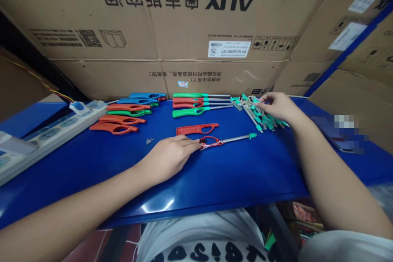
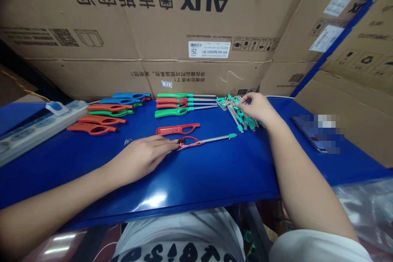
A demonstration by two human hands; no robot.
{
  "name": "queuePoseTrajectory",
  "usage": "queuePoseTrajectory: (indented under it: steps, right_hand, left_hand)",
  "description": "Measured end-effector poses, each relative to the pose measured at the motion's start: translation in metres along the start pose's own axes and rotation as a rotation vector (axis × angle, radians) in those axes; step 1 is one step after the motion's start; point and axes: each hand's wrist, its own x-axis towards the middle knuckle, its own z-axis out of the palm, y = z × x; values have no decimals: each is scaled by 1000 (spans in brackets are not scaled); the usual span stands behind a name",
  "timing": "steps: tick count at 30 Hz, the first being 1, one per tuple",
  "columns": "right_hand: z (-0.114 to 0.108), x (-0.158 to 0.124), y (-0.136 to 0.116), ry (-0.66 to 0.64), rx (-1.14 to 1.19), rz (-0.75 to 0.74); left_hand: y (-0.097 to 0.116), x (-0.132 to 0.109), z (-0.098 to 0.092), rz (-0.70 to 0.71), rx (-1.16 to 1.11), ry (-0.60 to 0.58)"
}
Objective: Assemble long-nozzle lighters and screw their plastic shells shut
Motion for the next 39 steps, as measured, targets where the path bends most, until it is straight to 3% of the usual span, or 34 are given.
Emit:
queuePoseTrajectory:
  steps: [4,6,10,16,19,26,33,39]
  right_hand:
    - [18,-15,-32,-181,81,-61]
    - [27,-24,-45,-303,36,-130]
    - [37,-33,-55,-419,-128,-262]
    - [36,-25,-40,-317,-67,-458]
    - [38,-21,-35,-366,-49,-543]
    - [49,-22,-34,-397,-122,-540]
    - [54,-21,-31,-313,-85,-517]
    - [44,-25,-42,-428,31,-590]
  left_hand:
    - [-1,-1,0,-14,-20,0]
    - [-1,-1,1,-16,-28,-2]
    - [-1,-1,0,-24,-33,-12]
    - [0,-1,-1,-15,-26,-1]
    - [1,-1,0,-16,-24,2]
    - [-1,0,0,-16,-22,8]
    - [-2,0,1,-12,-32,14]
    - [-2,1,1,-22,-49,-1]
